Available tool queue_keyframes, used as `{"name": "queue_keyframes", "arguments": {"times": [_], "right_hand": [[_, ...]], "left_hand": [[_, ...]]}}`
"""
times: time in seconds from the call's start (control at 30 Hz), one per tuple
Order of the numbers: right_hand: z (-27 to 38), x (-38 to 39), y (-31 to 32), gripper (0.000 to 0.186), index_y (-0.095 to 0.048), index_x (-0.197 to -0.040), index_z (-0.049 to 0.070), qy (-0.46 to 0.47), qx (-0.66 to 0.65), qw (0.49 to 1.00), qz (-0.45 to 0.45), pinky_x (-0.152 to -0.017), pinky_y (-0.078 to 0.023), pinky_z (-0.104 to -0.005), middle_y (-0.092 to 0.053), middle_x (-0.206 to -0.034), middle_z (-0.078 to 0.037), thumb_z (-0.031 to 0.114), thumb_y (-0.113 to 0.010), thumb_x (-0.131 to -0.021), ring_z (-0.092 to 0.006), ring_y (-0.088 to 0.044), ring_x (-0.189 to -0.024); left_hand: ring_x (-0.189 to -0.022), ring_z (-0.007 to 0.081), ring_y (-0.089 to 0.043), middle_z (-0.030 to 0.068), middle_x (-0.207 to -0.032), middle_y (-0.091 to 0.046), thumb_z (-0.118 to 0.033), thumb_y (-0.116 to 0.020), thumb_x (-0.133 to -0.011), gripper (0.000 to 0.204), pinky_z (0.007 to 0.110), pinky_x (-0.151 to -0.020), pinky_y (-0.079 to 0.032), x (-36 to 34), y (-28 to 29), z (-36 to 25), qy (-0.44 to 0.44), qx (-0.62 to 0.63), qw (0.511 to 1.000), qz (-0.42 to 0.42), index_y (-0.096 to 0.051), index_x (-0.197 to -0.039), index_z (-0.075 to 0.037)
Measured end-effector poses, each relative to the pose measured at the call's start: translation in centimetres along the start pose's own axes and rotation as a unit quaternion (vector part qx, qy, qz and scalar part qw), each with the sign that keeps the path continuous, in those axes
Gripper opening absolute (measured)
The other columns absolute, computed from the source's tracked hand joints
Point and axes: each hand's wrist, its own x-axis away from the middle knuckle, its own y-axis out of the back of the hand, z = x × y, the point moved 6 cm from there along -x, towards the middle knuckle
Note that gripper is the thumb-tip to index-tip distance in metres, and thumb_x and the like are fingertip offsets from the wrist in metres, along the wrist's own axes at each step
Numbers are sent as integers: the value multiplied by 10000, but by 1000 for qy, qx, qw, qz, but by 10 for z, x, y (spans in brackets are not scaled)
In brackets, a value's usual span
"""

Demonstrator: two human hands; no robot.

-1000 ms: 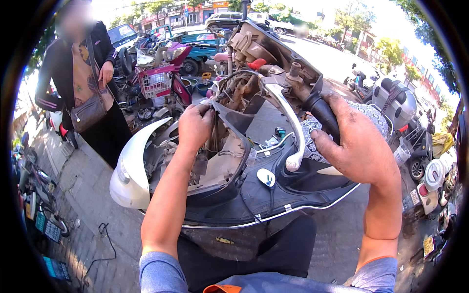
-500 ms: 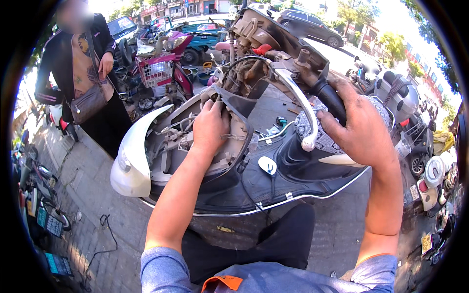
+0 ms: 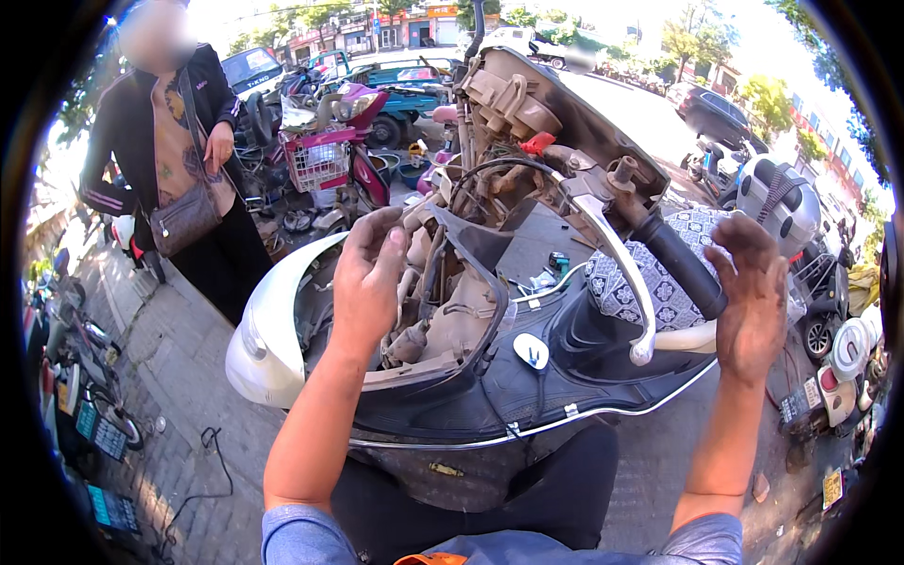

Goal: The person removes the front plastic housing of a scooter and uses their hands to disconnect and adjust the wiring and internal mechanical components near the handlebars. They reach inside the assembly to work on specific parts and briefly lower themselves to access the lower frame of the vehicle.

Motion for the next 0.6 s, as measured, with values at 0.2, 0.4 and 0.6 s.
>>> {"name": "queue_keyframes", "arguments": {"times": [0.2, 0.4, 0.6], "right_hand": [[-203, 107, 7, 149, -692, -1145, 35, -200, 85, 976, -22, -737, -486, -225, -602, -907, -1, 105, -563, -1119, -78, -591, -773], [-347, 20, -121, 251, -692, -1272, 58, -423, -181, 888, -30, -785, -532, -298, -677, -968, 7, 219, -594, -1107, -136, -624, -844], [-463, -58, -171, 265, -743, -1258, 89, -431, -332, 838, -48, -893, -563, -358, -740, -1076, -34, 267, -612, -1111, -172, -686, -1004]], "left_hand": [[-706, 200, -603, 137, -862, -605, -354, -748, -1007, 412, 313, -608, -493, 132, 72, 21, 34, 318, 944, 77, -648, -902, 32], [-724, 182, -520, 93, -873, -531, -498, -715, -1015, 514, 294, -600, -468, 322, 142, 137, 280, 630, 719, 87, -619, -1019, 6], [-771, 190, -507, 78, -930, -495, -589, -668, -1028, 584, 299, -626, -487, 374, 152, 171, 308, 667, 671, 101, -576, -1244, -54]]}}
